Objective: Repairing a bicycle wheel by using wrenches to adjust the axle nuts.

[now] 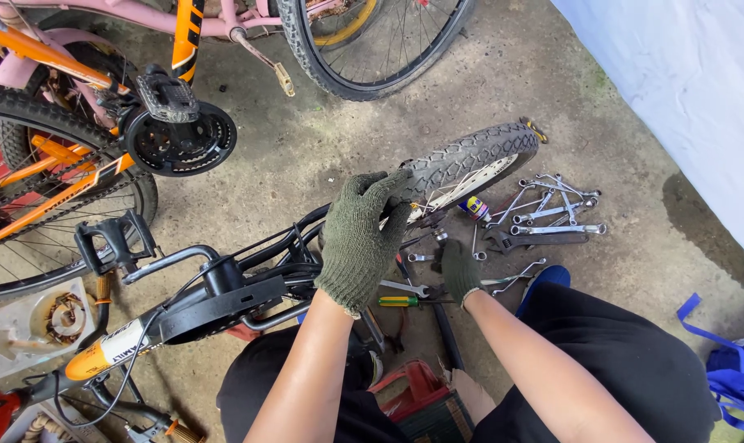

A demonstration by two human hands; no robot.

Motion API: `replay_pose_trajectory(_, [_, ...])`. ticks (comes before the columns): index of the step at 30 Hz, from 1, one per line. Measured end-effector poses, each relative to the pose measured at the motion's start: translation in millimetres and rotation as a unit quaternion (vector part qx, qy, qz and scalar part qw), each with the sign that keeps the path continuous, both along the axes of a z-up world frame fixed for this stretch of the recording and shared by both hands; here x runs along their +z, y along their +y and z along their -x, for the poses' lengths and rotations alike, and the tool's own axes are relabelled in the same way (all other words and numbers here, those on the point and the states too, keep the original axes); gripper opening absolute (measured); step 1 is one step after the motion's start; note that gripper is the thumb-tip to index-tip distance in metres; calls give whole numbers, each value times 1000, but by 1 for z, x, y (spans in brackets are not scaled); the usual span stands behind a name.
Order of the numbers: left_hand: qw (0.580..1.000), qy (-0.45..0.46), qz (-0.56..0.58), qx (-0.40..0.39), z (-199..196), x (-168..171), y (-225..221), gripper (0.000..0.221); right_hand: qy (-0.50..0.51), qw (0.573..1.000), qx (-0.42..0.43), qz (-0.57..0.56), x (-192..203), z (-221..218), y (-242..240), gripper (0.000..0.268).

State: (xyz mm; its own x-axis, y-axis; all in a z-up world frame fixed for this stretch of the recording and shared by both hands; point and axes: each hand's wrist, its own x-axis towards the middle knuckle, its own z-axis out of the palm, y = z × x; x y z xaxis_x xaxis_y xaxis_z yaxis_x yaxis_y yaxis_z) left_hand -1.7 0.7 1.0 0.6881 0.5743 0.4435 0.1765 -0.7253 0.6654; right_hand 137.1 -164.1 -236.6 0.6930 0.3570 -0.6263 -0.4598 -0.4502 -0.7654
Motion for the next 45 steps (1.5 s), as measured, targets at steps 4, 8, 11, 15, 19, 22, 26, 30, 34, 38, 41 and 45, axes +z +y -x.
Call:
replay_pose_trajectory(4, [1000,5,10,-1,1,4,-1,42,118,992,40,-10,-84,6,0,43])
replay_pose_trajectory(8, [1000,5,7,0,-1,7,-1,40,-7,989,121,86,-90,16,6,46])
replay_pose_trajectory(11, [1000,7,9,-3,0,9,-1,39,43,993,84,70,-59,14,9,53])
replay_pose_trajectory(15, [1000,21,2,5,0,6,0,42,118,985,125,11,17,10,5,52])
replay_pose_trajectory(19, [1000,24,-1,11,-2,5,-4,42,3,987,163,1,-17,17,3,50])
replay_pose_trajectory(22, [999,38,-23,8,-2,3,-3,44,29,990,138,-7,-35,18,5,54])
replay_pose_trajectory(26, [998,54,-34,3,0,4,-2,46,56,994,89,-3,-60,24,8,50])
replay_pose_trajectory(30, [998,53,-26,-2,1,2,1,43,-57,951,268,143,19,60,39,72])
replay_pose_trajectory(34, [998,63,-16,1,2,4,3,43,-98,914,314,238,20,66,39,86])
replay_pose_trajectory(38, [998,56,-7,2,2,4,3,45,172,980,72,-68,48,63,30,40])
replay_pose_trajectory(41, [998,56,-6,3,3,-3,5,47,220,971,6,-92,41,60,24,34])
replay_pose_trajectory(45, [999,45,10,-4,4,-5,5,48,133,984,118,-32,104,56,22,36])
